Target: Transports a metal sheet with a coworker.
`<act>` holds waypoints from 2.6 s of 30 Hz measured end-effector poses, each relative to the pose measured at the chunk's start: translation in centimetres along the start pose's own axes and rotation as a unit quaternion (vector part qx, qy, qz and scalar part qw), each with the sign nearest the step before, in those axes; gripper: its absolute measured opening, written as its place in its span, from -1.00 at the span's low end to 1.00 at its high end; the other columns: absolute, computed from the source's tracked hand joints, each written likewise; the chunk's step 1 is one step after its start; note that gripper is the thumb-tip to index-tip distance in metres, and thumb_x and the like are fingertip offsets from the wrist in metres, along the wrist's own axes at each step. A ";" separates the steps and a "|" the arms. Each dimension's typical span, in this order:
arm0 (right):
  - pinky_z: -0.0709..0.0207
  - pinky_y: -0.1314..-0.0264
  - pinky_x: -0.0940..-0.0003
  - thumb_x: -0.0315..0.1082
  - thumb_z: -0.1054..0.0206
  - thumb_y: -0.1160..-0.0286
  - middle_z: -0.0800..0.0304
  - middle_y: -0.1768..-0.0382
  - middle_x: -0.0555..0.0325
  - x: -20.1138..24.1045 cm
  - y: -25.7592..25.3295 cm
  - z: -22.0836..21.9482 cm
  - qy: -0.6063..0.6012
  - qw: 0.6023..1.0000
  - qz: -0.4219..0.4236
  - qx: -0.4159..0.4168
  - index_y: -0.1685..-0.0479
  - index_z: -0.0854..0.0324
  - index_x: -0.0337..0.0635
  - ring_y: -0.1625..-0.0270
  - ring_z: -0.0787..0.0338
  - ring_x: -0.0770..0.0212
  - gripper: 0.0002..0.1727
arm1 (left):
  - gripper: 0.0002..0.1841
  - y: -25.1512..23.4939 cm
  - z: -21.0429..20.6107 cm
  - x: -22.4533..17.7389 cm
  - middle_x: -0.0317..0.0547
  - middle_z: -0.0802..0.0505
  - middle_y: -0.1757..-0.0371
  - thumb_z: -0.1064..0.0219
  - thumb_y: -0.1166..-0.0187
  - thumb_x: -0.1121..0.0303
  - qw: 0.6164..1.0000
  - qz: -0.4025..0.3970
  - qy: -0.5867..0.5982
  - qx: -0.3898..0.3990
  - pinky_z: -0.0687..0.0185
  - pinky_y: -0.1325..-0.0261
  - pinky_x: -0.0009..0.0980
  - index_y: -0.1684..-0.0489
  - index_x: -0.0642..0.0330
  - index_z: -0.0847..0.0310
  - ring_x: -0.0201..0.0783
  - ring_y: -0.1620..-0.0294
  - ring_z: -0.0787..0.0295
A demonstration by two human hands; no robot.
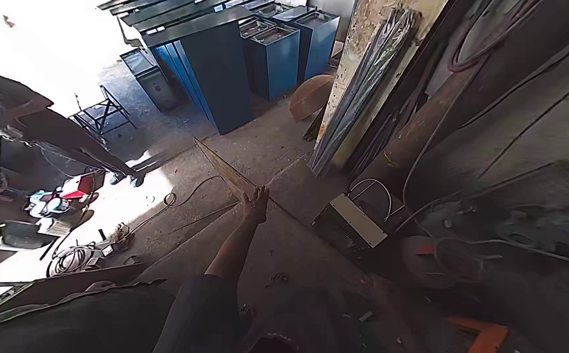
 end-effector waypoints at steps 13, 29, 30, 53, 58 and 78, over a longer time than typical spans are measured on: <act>-0.59 -0.25 -0.37 0.14 -0.21 -0.71 -0.86 -0.13 -0.20 -0.4 -0.9 1.1 0.053 0.995 0.082 0.018 -0.36 -0.67 -0.03 -0.23 -0.83 -0.27 -0.48 | 0.02 8.0 -14.0 -2.4 0.08 -0.10 -0.90 0.15 -0.54 -0.59 0.346 0.363 0.851 -0.158 -0.15 -0.66 0.42 -0.93 -0.12 0.12 0.15 -0.87 -0.03; -0.56 -0.26 -0.41 0.07 -0.18 -0.75 -0.83 -0.11 -0.31 -1.0 -1.5 2.4 0.105 0.990 0.092 0.032 -0.35 -0.65 -0.14 -0.23 -0.80 -0.35 -0.50 | 0.08 9.8 -11.3 -18.4 -0.33 0.06 -0.98 -0.10 -0.52 -0.49 0.879 0.096 0.453 -0.111 0.02 -0.83 0.27 -0.99 -0.12 0.26 -0.20 -0.96 0.17; -0.55 -0.27 -0.42 0.08 -0.18 -0.76 -0.82 -0.13 -0.34 -0.4 -1.9 2.9 0.101 0.990 0.096 0.026 -0.38 -0.65 -0.16 -0.24 -0.79 -0.37 -0.47 | 0.04 9.5 -10.7 -16.7 -0.31 0.01 -0.97 -0.10 -0.55 -0.46 0.871 0.133 0.446 -0.159 0.01 -0.83 0.23 -0.98 -0.09 0.19 -0.19 -0.95 0.14; -0.47 -0.44 -0.35 0.19 -0.17 -0.71 -0.79 -0.24 -0.26 -1.5 -5.9 4.5 0.085 0.991 0.082 0.059 -0.56 -0.53 -0.07 -0.36 -0.75 -0.29 -0.35 | -0.48 24.4 -34.4 -12.6 0.33 -0.79 -0.26 -0.27 -0.72 0.03 0.784 0.202 0.511 0.287 -0.53 -0.48 0.20 -0.35 0.35 -0.65 0.18 -0.35 -0.74; -0.46 -0.48 -0.35 0.13 -0.22 -0.69 -0.77 -0.27 -0.29 -1.2 -6.7 5.4 0.111 0.985 0.096 0.088 -0.61 -0.50 -0.05 -0.39 -0.72 -0.31 -0.36 | -0.45 27.1 -36.1 -12.1 0.30 -0.79 -0.31 -0.22 -0.73 -0.02 0.767 0.266 0.506 0.293 -0.50 -0.51 0.22 -0.35 0.32 -0.66 0.18 -0.41 -0.71; -0.56 -0.35 -0.31 0.04 -0.22 -0.72 -0.82 -0.19 -0.28 -2.6 -7.0 5.0 0.098 0.982 0.151 0.058 -0.47 -0.60 -0.15 -0.29 -0.79 -0.30 -0.46 | 0.16 6.5 -3.7 -19.0 -0.37 0.16 -0.99 -0.56 -0.33 -0.02 0.979 -0.006 0.139 -0.149 0.19 -0.84 0.30 -0.98 -0.14 0.21 -0.17 -0.98 0.40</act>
Point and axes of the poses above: each hand's wrist, its own y-axis away from the middle knuckle, its own z-axis out of the back of the hand, x = y × z, the point moved 5 cm from there along -y, towards the middle knuckle
